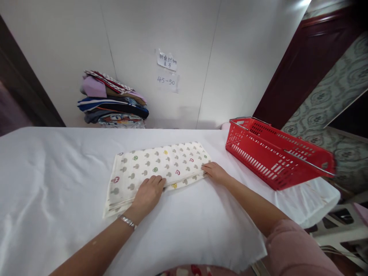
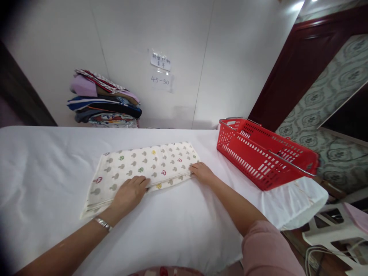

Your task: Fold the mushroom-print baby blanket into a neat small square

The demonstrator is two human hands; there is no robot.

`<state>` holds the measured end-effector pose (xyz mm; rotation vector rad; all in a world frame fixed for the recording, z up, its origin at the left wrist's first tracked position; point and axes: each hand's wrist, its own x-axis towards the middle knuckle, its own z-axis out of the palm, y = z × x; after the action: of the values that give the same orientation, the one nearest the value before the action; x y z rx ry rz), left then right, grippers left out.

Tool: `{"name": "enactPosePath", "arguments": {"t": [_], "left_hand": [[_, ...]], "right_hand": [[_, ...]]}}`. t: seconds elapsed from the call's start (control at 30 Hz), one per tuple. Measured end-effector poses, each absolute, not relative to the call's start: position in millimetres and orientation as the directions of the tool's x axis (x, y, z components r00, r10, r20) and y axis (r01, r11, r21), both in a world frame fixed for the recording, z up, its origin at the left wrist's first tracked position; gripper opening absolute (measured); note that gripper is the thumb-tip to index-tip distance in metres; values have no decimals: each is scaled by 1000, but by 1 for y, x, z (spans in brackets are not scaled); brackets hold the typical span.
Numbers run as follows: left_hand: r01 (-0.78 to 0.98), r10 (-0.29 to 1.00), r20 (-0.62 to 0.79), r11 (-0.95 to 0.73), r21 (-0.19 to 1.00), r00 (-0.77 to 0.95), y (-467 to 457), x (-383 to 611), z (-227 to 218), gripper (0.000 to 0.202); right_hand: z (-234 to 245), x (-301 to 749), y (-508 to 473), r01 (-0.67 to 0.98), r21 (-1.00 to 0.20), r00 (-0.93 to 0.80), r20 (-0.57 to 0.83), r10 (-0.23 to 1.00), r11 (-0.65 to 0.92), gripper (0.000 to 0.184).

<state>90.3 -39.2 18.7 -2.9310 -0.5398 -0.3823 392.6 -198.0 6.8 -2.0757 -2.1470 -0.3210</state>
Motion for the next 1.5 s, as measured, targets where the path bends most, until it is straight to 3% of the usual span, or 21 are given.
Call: {"name": "enactPosePath", "arguments": {"t": [0.17,0.3,0.57,0.83,1.07,1.3,1.5], "left_hand": [[352,327,254,-934,-58,910,-47,121,20,21],[414,419,231,-907,74,878,-46,127,19,19],[471,495,191,-868,157,848,-42,128,19,19],[331,333,262,-942,53,906,-46,123,9,18],[279,254,300,-959,-42,919,-51,120,3,26],[269,236,346,-962,-51,908,-49,115,-8,31],[267,247,378,-964,-1,892,-49,115,-7,31]], "right_hand": [[8,395,-201,999,-44,-8,258,966,19,42],[8,396,-205,993,-115,3,312,950,35,47],[8,391,-198,1000,17,-11,253,968,7,37],[13,399,-212,996,83,-15,291,957,-10,27],[-3,403,-218,999,33,-2,313,950,-9,29],[1,416,-214,996,-11,86,335,938,-87,37],[-5,424,-220,987,51,129,317,940,-153,38]]}}
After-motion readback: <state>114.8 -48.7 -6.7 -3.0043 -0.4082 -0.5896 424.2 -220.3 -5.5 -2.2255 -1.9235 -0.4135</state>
